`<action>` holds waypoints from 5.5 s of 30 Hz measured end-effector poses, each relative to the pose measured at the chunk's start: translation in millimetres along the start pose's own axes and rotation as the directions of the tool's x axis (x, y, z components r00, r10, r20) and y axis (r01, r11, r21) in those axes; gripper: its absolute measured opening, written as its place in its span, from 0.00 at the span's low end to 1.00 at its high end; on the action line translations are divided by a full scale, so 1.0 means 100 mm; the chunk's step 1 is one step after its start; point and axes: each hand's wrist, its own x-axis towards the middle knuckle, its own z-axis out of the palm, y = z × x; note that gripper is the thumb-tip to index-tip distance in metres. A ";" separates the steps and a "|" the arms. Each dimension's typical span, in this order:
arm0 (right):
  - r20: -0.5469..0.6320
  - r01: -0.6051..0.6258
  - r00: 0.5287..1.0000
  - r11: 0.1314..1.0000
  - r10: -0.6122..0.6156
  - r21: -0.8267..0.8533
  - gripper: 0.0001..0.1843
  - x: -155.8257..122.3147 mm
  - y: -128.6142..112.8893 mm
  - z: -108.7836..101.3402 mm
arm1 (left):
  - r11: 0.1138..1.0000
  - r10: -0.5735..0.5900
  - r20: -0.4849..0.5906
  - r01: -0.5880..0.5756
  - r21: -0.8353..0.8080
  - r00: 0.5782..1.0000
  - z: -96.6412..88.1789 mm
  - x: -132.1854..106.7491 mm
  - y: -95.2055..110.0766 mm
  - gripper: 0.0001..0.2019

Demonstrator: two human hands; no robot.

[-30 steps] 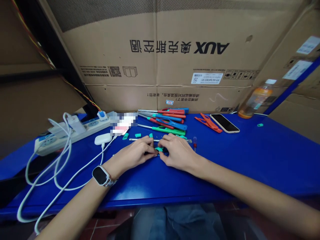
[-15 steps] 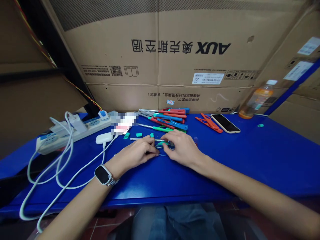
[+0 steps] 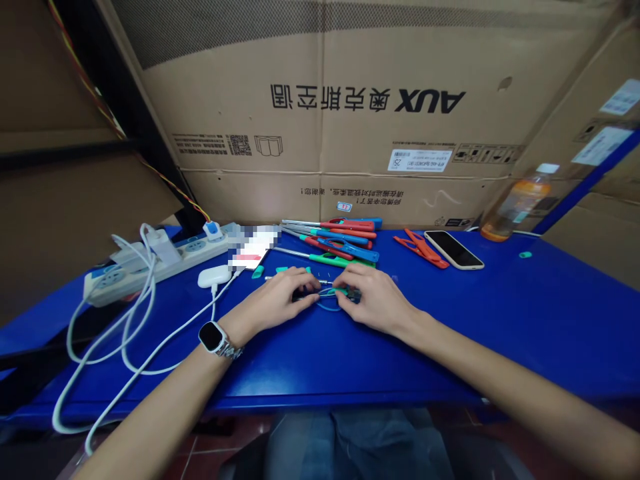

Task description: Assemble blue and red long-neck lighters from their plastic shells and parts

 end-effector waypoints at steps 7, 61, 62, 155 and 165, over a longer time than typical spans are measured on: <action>-0.075 -0.030 0.996 0.989 0.041 0.146 0.05 0.04 0.03 -0.03 | 1.000 -0.006 -0.004 0.006 0.017 1.000 0.04 0.05 0.03 0.09; -0.138 0.006 0.990 0.979 0.023 0.202 0.03 0.03 0.09 -0.05 | 0.989 0.147 -0.170 -0.150 -0.007 0.974 0.00 0.00 0.17 0.06; -0.135 -0.008 0.990 0.977 0.037 0.211 0.03 0.02 0.09 -0.04 | 0.983 0.183 -0.092 -0.181 0.037 0.979 -0.01 -0.01 0.16 0.05; 0.136 -0.030 0.990 0.998 0.037 -0.053 0.13 -0.09 0.32 -0.25 | 0.974 0.174 -0.079 -0.160 0.158 0.982 0.09 0.03 0.19 0.12; 0.261 0.042 0.965 0.993 -0.011 -0.112 0.10 -0.06 0.38 -0.32 | 0.983 0.070 -0.031 -0.064 0.170 0.997 0.20 0.08 0.23 0.17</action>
